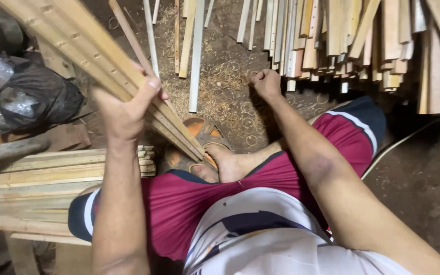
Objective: The person sits on the floor and sorts thin wooden slats with pre-drilled holes, picking them up one by one, inspecting them, and placing them into a growing stack. The person handles the slats by hand without using tools.
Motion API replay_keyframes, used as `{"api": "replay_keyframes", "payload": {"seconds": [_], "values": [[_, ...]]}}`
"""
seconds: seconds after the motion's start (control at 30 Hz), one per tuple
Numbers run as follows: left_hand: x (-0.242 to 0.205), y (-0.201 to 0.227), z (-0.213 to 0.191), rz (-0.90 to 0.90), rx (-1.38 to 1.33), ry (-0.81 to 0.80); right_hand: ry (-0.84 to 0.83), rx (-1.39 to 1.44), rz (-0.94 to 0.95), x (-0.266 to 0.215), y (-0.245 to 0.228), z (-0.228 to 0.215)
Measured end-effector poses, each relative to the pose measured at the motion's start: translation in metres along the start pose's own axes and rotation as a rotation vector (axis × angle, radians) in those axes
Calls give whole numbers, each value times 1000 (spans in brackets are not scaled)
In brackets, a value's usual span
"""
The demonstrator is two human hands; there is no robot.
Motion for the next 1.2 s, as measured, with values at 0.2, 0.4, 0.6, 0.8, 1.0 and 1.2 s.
{"api": "replay_keyframes", "payload": {"seconds": [0.2,0.4,0.6,0.8,1.0,1.2], "values": [[18,-47,42,-90,1,-47,115,125,-390,-127,-117,-71],[36,-23,110,-182,108,-417,124,245,-828,-234,-214,-123],[33,-14,118,-263,75,-585,-312,325,-557,-277,-211,-104],[9,-19,124,-436,-70,-816,-261,249,-581,-231,-171,-90],[-2,-27,113,-482,14,-847,-660,790,-131,-225,-166,-95],[-28,-71,108,-409,418,-942,-603,728,-107,-222,-178,-154]]}}
Point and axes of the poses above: each hand's wrist, its own x-axis towards the middle knuckle, its own z-axis out of the palm, y = z × x, the point moved 6 cm from there along x, towards the middle knuckle, and after that the axes turned 15 degrees about z, right-handed, at the moved point
